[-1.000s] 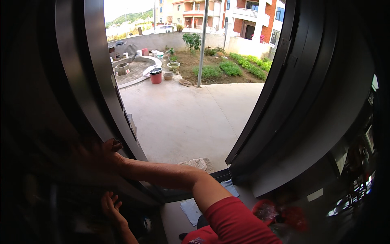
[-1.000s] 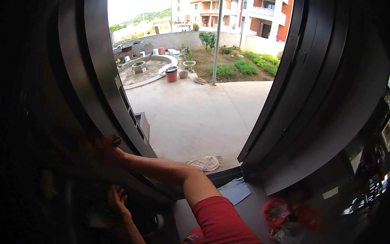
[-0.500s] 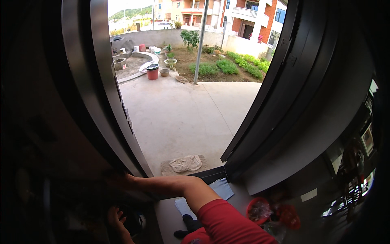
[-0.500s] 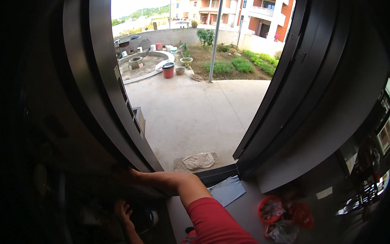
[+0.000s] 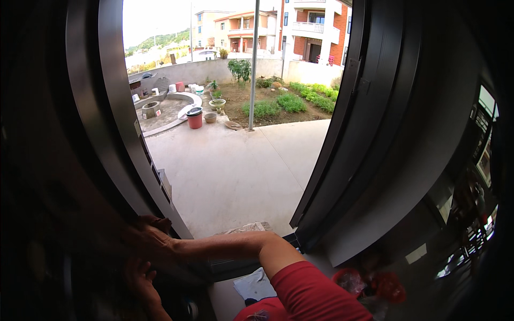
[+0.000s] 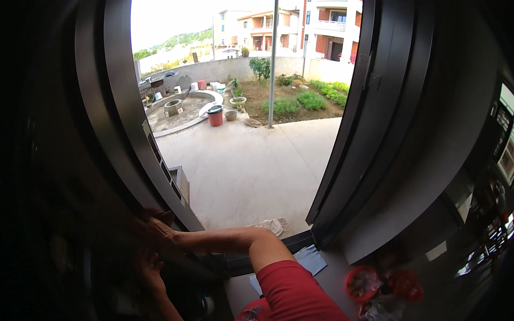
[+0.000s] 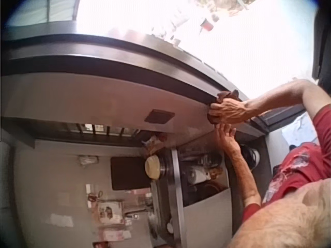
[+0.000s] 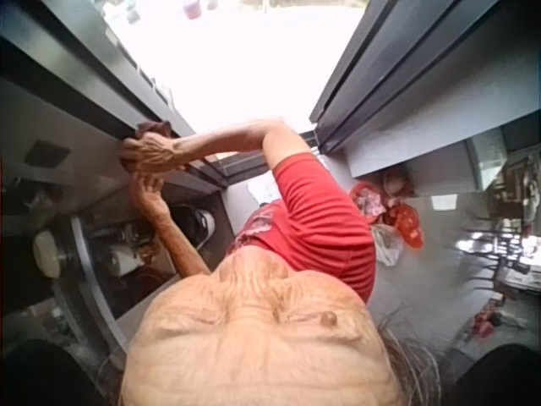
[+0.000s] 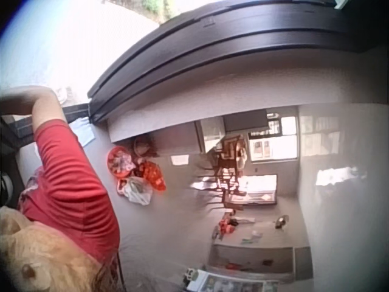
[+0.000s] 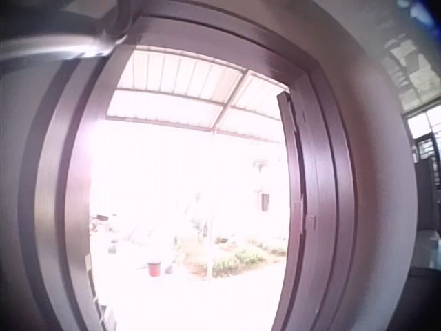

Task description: The person wipes the exterior of a refrigerator door with a cloth while sitting on the floor, then moves to the kitchen sink area to wipe the countertop and window sill. The person then wipes a plastic bowl, a metal pot, and a metal bowl with the cloth.

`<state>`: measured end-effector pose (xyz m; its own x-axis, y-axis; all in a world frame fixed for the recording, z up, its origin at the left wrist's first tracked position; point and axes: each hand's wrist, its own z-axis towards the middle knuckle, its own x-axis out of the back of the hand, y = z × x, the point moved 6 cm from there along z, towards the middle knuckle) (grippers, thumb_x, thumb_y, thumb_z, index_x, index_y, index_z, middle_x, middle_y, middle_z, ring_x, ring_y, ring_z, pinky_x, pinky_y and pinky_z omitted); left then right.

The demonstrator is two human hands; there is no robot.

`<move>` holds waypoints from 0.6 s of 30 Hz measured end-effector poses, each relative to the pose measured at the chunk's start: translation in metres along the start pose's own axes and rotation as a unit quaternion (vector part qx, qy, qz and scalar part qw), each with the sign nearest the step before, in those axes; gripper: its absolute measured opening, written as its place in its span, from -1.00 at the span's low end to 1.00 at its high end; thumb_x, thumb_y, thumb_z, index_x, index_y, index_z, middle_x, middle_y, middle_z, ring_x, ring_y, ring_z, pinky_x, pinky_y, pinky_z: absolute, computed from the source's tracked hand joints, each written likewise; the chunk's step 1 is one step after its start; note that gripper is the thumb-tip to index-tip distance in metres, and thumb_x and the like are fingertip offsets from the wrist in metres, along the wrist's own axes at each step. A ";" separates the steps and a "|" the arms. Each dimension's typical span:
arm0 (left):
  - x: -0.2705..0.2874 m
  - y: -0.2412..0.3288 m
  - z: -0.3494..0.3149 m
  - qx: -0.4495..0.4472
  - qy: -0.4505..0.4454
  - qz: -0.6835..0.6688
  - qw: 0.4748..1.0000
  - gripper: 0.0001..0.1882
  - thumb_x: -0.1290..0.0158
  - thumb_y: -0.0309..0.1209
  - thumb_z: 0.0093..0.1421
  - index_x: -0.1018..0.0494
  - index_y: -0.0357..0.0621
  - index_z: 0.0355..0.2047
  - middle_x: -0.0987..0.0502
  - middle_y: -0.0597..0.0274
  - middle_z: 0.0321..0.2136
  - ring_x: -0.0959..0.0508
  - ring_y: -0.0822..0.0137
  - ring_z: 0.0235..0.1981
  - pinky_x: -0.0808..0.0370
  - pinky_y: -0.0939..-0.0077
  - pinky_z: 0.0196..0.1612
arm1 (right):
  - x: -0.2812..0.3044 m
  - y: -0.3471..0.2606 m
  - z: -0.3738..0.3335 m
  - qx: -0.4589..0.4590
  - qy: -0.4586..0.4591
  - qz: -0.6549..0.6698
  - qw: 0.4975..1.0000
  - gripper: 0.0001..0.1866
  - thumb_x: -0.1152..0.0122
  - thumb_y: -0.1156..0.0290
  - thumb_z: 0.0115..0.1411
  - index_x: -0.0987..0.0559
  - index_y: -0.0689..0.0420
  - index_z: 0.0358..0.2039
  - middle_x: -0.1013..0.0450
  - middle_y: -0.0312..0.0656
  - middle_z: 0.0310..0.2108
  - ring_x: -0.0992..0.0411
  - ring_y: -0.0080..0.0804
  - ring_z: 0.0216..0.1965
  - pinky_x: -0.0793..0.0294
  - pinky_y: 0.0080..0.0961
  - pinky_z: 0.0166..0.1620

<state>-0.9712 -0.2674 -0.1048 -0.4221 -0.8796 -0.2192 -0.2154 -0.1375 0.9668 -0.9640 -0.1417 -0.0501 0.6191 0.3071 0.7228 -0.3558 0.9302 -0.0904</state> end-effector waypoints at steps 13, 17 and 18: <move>0.006 -0.009 0.040 0.017 -0.263 -0.278 0.923 -0.59 0.22 -0.19 0.33 -0.27 -0.15 0.07 -0.40 0.16 -0.05 -0.45 0.39 -0.11 -0.45 0.57 -0.13 | 0.059 -0.051 -0.015 -0.262 -0.014 -0.063 0.963 -0.55 -0.22 0.25 -0.01 -0.47 0.02 -0.06 -0.32 -0.15 -0.07 -0.23 -0.20 -0.03 -0.31 -0.29 -0.23; -0.011 0.023 0.001 0.073 -0.171 -0.232 0.955 -0.73 0.13 -0.31 0.27 -0.36 -0.13 -0.07 -0.47 0.24 -0.33 -0.45 0.53 -0.44 -0.37 0.72 -0.50 | 0.050 -0.063 -0.012 -0.268 0.021 -0.127 0.955 -0.60 -0.13 0.33 0.04 -0.44 0.07 -0.06 -0.34 -0.16 -0.14 -0.30 -0.22 -0.12 -0.33 -0.30 -0.27; 0.005 0.014 0.012 0.045 -0.198 -0.180 0.962 -0.76 0.10 -0.34 0.25 -0.37 -0.12 -0.11 -0.46 0.26 -0.40 -0.42 0.54 -0.51 -0.32 0.73 -0.55 | 0.066 -0.069 -0.009 -0.316 0.101 0.022 0.943 -0.67 -0.05 0.38 0.10 -0.42 0.12 -0.08 -0.36 -0.12 -0.24 -0.36 -0.17 -0.22 -0.37 -0.29 -0.28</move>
<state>-0.9865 -0.2684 -0.0936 -0.6044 -0.5371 -0.5884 -0.4792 -0.3448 0.8071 -0.8926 -0.1840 -0.0025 0.7568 0.3215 0.5691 0.0636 0.8303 -0.5537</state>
